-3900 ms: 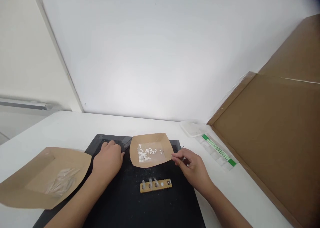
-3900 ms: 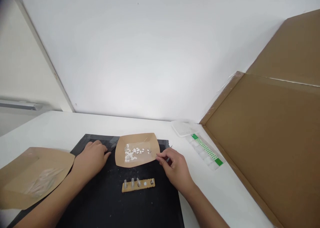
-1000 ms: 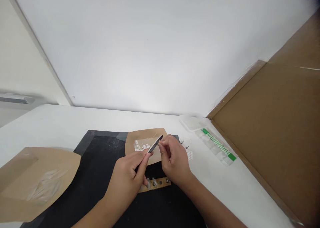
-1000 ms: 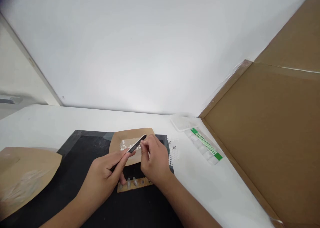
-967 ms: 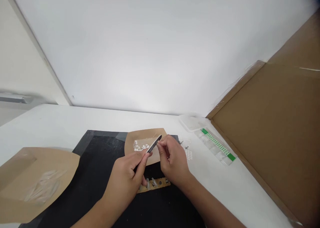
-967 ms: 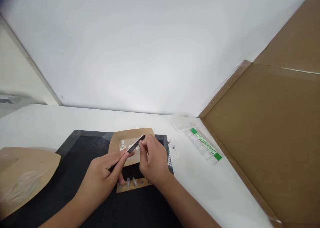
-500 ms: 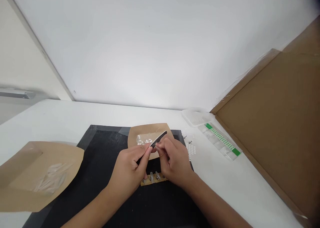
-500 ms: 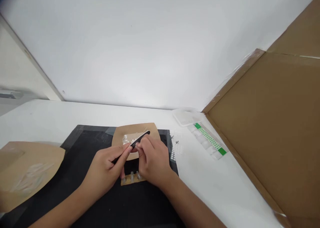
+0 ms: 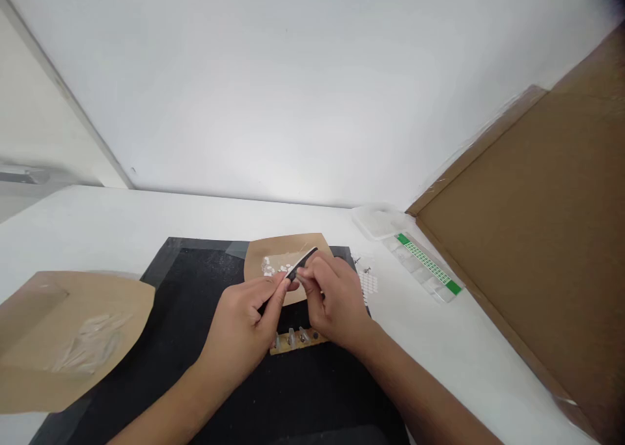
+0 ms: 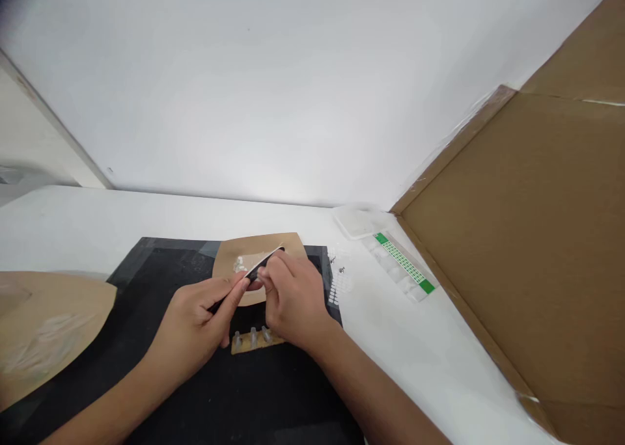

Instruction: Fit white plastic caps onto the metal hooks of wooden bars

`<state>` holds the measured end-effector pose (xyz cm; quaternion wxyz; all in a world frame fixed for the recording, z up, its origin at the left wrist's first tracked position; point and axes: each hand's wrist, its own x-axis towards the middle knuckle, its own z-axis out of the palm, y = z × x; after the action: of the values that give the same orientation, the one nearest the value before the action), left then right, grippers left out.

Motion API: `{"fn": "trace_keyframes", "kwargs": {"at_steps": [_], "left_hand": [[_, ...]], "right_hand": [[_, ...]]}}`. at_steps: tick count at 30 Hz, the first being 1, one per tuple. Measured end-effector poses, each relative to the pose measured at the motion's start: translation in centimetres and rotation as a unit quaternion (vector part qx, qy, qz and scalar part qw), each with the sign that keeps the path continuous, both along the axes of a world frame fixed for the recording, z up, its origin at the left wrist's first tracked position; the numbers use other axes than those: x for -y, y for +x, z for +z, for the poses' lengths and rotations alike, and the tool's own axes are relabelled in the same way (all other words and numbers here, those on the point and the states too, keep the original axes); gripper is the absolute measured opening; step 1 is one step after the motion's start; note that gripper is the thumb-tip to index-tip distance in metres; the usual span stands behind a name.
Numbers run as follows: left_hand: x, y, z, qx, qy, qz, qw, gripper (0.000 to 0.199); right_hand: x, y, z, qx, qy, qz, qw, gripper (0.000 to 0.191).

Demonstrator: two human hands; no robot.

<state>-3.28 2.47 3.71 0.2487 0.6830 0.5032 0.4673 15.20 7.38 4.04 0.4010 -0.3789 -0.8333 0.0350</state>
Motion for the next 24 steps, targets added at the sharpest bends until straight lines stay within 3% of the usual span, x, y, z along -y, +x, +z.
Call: {"fn": "trace_keyframes", "kwargs": {"at_steps": [9, 24], "left_hand": [[-0.22, -0.01, 0.07, -0.026, 0.059, 0.005, 0.998, 0.031], [-0.29, -0.21, 0.20, -0.035, 0.062, 0.022, 0.997, 0.031]], "right_hand": [[-0.13, -0.37, -0.24, 0.006, 0.023, 0.005, 1.000, 0.027], [-0.11, -0.88, -0.80, 0.006, 0.058, 0.001, 0.998, 0.024]]}}
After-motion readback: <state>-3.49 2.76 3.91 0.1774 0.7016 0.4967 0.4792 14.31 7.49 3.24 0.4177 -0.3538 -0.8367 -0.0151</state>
